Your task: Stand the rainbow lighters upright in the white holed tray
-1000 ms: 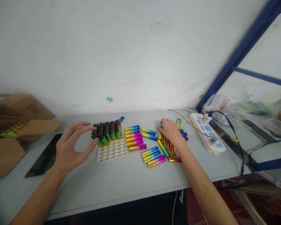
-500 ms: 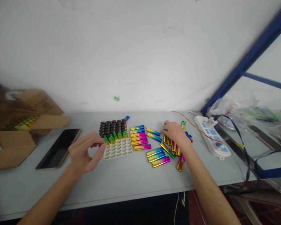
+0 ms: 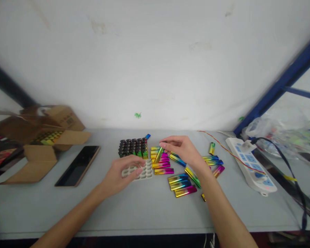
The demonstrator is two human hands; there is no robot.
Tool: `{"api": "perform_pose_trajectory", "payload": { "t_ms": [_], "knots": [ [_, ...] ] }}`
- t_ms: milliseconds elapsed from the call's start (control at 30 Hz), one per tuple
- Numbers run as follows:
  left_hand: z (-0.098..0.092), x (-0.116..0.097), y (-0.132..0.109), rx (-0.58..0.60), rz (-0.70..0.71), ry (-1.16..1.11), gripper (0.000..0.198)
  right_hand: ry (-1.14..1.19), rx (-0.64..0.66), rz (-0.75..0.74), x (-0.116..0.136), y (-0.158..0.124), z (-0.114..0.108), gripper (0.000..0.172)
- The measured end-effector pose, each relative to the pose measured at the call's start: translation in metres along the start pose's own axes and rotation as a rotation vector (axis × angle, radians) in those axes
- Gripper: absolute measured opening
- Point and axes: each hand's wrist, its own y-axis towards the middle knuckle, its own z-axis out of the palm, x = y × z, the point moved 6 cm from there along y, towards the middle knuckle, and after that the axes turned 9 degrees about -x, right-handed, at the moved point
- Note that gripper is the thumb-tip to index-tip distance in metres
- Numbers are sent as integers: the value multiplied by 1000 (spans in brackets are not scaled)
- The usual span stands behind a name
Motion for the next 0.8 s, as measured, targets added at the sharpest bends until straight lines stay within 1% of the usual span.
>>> {"api": "perform_pose_trajectory", "payload": {
  "t_ms": [33, 100, 133, 200, 267, 367, 433, 500, 600, 733, 800],
  "knots": [
    [5, 4, 0, 38, -64, -83, 24, 50, 28, 18, 3, -4, 15, 41],
    [15, 12, -1, 124, -180, -255, 32, 124, 38, 19, 5, -10, 40, 38],
    [19, 16, -1, 162, -229, -328, 32, 141, 27, 9, 4, -12, 49, 37],
    [25, 21, -3, 216, -304, -443, 31, 109, -7, -46, 4, -13, 58, 35],
    [27, 23, -3, 245, -359, -545, 32, -5, -26, -137, 6, -12, 59, 32],
    [26, 24, -4, 271, -417, -657, 36, -168, -72, -223, 5, -8, 49, 32],
    [23, 26, -3, 252, -443, -665, 36, -236, -149, -221, -2, -5, 38, 34],
    [18, 28, -2, 193, -451, -654, 35, -319, -191, -237, -8, -5, 32, 32],
    [14, 31, -1, 149, -506, -685, 34, -419, -154, -312, -13, -11, 36, 25],
    [10, 35, -2, 101, -628, -693, 30, -451, -106, -398, -13, -20, 44, 21],
    [9, 34, -2, 92, -652, -704, 36, -459, -73, -426, -13, -24, 48, 21]
  ]
}}
